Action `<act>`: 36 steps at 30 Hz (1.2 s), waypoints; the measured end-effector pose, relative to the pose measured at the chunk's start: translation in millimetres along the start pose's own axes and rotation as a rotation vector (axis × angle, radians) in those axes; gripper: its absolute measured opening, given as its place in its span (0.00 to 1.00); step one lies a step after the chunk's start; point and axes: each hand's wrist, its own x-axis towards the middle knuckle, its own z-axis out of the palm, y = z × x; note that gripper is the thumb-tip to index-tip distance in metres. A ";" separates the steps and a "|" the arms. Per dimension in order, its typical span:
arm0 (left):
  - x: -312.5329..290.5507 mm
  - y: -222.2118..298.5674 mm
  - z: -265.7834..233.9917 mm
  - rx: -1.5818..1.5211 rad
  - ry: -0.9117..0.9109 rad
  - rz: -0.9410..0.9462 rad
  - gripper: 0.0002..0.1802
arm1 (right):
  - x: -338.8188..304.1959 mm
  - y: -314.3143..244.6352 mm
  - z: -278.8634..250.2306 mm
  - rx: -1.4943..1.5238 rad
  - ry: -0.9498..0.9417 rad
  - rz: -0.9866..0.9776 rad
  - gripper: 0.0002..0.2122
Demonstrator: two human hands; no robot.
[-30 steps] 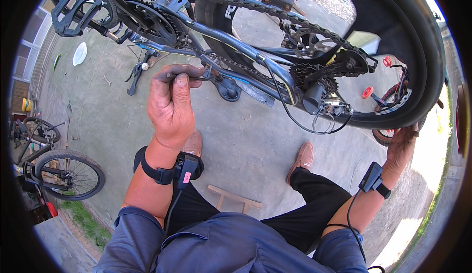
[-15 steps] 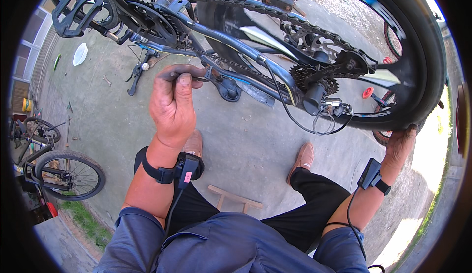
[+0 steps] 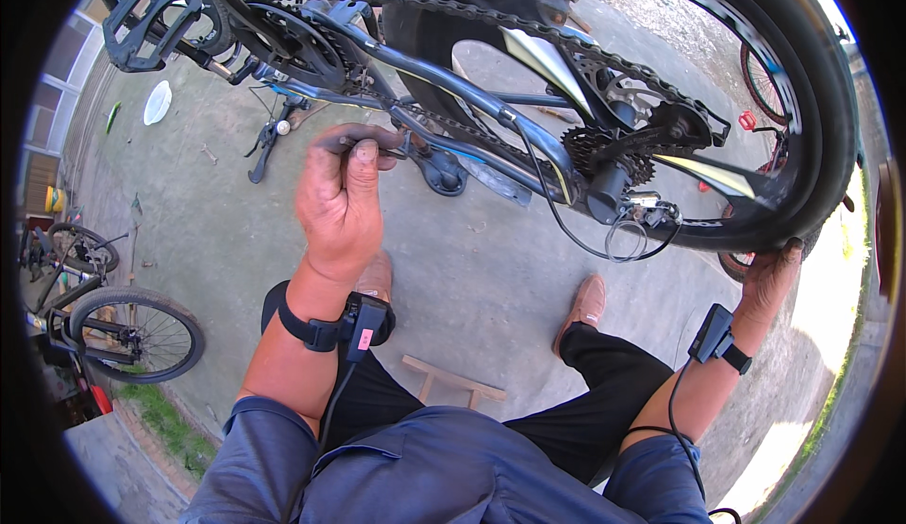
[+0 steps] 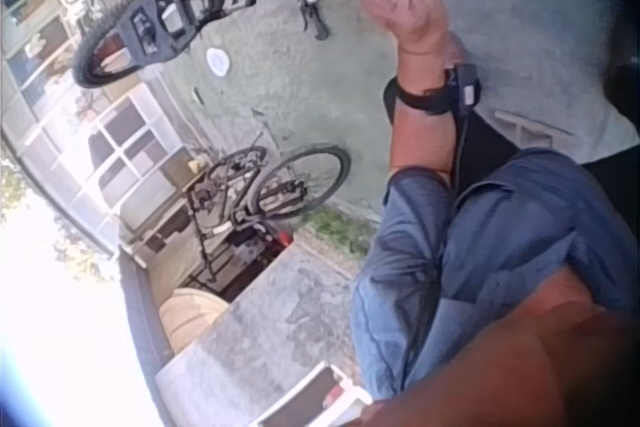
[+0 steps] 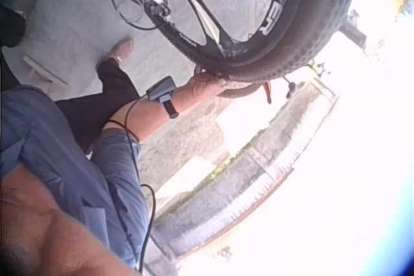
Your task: The person repairs a bicycle by spinning the wheel, adjusting the chain near the derailleur by hand, and then placing small stools nearby.
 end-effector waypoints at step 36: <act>31.6 4.0 38.8 -0.642 0.157 -0.716 0.12 | 11.7 -3.0 -2.3 -0.311 0.021 -0.074 0.37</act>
